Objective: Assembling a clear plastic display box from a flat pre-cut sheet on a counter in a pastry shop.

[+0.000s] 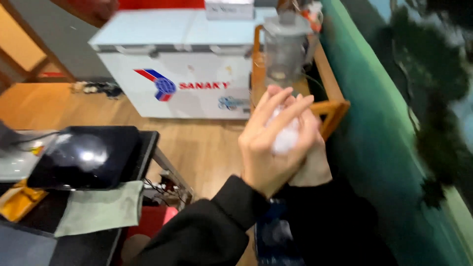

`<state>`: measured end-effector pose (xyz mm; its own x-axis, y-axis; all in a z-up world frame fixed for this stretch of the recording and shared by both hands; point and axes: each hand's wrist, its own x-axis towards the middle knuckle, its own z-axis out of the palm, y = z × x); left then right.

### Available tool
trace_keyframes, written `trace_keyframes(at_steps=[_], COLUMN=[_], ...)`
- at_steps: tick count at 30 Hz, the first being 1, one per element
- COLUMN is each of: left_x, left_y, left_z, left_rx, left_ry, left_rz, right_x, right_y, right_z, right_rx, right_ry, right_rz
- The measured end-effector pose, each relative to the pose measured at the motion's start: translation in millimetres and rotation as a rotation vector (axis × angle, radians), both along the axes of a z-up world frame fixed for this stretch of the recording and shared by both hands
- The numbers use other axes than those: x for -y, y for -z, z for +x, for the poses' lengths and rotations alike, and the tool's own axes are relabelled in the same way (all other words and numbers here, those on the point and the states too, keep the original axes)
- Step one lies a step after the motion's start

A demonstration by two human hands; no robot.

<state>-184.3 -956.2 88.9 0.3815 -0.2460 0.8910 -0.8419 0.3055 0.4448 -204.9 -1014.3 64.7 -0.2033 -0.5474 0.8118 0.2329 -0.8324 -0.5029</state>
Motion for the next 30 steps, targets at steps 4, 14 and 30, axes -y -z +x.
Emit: trace_keyframes(at_steps=[4,14,30], left_x=[29.9,107.1,93.7], left_y=[-0.6,106.8,162.9], left_z=[-29.4,-71.1,-116.4], left_rx=[-0.262,-1.080,-1.888], left_ry=[0.051,0.315,0.998], left_rz=[-0.055,0.076,0.037], right_x=[25.6,41.2,51.3], right_y=[19.7,46.2,85.5], right_z=[-39.5,-119.2,-153.5], right_rx=[-0.163,-0.536,-0.760], right_ry=[-0.135,-0.266,-0.010], right_rz=[0.077,0.061,-0.004])
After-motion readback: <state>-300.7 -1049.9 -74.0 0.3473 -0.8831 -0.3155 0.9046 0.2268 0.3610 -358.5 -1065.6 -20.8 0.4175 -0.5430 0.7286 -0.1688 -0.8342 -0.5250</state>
